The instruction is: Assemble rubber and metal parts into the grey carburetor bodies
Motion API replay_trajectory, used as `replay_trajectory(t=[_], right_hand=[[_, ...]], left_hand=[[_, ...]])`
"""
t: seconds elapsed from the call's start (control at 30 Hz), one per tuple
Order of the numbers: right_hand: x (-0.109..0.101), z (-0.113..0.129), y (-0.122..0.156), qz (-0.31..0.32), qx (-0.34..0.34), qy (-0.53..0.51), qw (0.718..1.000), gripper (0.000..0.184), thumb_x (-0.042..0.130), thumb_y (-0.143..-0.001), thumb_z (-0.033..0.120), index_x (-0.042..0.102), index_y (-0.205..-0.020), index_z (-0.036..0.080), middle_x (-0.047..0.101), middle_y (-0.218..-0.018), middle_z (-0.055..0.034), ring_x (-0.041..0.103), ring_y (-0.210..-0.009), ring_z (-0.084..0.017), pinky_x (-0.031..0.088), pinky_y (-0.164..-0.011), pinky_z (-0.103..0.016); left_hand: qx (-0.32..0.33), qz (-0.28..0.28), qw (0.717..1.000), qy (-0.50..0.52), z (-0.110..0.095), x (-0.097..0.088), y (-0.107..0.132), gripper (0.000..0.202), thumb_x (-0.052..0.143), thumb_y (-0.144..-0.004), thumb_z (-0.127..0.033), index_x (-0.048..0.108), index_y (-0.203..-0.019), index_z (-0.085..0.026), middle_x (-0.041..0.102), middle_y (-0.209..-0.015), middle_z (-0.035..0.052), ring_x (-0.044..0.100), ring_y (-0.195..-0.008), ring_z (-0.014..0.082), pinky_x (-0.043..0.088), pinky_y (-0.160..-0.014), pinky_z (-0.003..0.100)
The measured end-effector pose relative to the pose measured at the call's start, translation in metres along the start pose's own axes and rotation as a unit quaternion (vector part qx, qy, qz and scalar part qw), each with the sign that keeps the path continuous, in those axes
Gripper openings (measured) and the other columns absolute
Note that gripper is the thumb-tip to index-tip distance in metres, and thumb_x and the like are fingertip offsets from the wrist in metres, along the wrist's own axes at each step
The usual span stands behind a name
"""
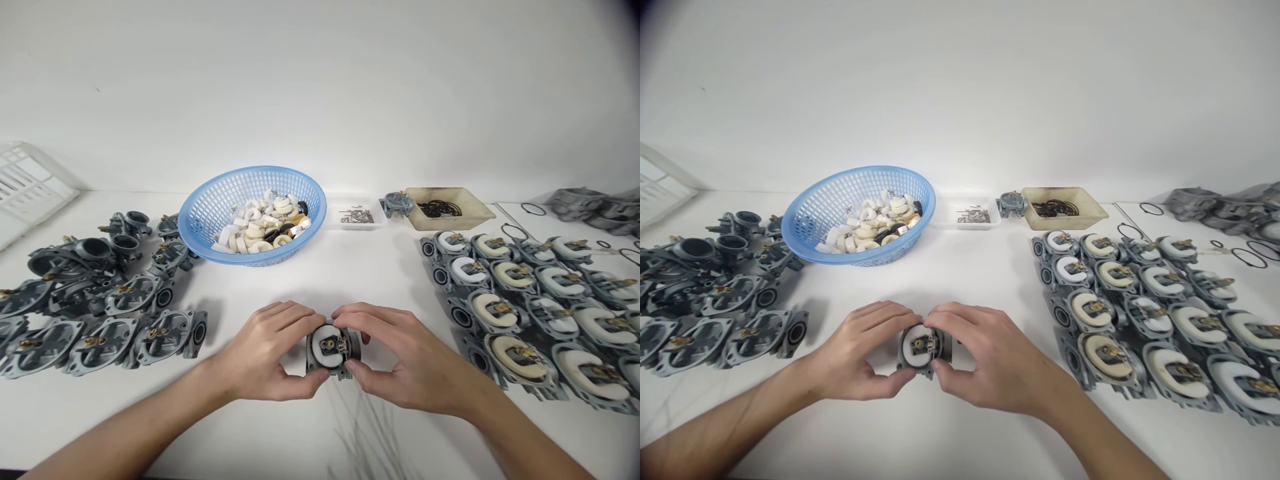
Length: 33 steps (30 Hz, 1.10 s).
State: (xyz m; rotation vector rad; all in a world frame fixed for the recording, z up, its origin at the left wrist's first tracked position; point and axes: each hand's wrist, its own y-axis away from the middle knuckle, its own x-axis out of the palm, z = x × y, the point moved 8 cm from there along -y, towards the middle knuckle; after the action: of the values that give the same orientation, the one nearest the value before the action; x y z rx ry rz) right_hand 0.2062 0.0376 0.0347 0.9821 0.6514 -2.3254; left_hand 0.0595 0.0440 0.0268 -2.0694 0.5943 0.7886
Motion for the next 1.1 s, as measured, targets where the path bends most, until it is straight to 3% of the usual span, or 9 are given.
replay_trajectory(t=[0.73, 0.93, 1.1], right_hand=[[-0.0008, 0.0014, 0.0027, -0.012, -0.004, 0.021, 1.000, 0.031, 0.061, -0.091, 0.017, 0.059, -0.122, 0.023, 0.071, -0.115, -0.0034, 0.067, -0.086, -0.016, 0.056, -0.072, -0.029], [0.0016, -0.0057, 0.0022, -0.003, 0.018, 0.011, 1.000, 0.038, 0.063, -0.090, 0.018, 0.059, -0.127, 0.022, 0.070, -0.120, -0.0036, 0.068, -0.099, -0.017, 0.058, -0.078, -0.028], [0.0001, -0.0046, 0.0021, -0.020, -0.009, 0.012, 1.000, 0.034, 0.065, -0.090, 0.020, 0.062, -0.124, 0.020, 0.071, -0.121, -0.0048, 0.069, -0.104, -0.017, 0.057, -0.086, -0.029]], left_hand=[[0.001, 0.005, 1.000, 0.001, 0.0007, 0.0014, 0.0012, 0.055, 0.075, -0.079, -0.031, 0.054, -0.127, -0.016, 0.073, -0.103, 0.0108, 0.071, -0.088, 0.0258, 0.059, -0.076, 0.039], [0.002, 0.007, 1.000, 0.005, 0.0010, 0.0025, 0.0003, 0.055, 0.075, -0.078, -0.030, 0.055, -0.127, -0.016, 0.073, -0.105, 0.0109, 0.071, -0.089, 0.0258, 0.059, -0.078, 0.040], [0.002, 0.007, 1.000, 0.005, 0.0001, 0.0021, 0.0022, 0.055, 0.074, -0.079, -0.030, 0.055, -0.128, -0.016, 0.073, -0.107, 0.0111, 0.071, -0.091, 0.0258, 0.058, -0.078, 0.039]])
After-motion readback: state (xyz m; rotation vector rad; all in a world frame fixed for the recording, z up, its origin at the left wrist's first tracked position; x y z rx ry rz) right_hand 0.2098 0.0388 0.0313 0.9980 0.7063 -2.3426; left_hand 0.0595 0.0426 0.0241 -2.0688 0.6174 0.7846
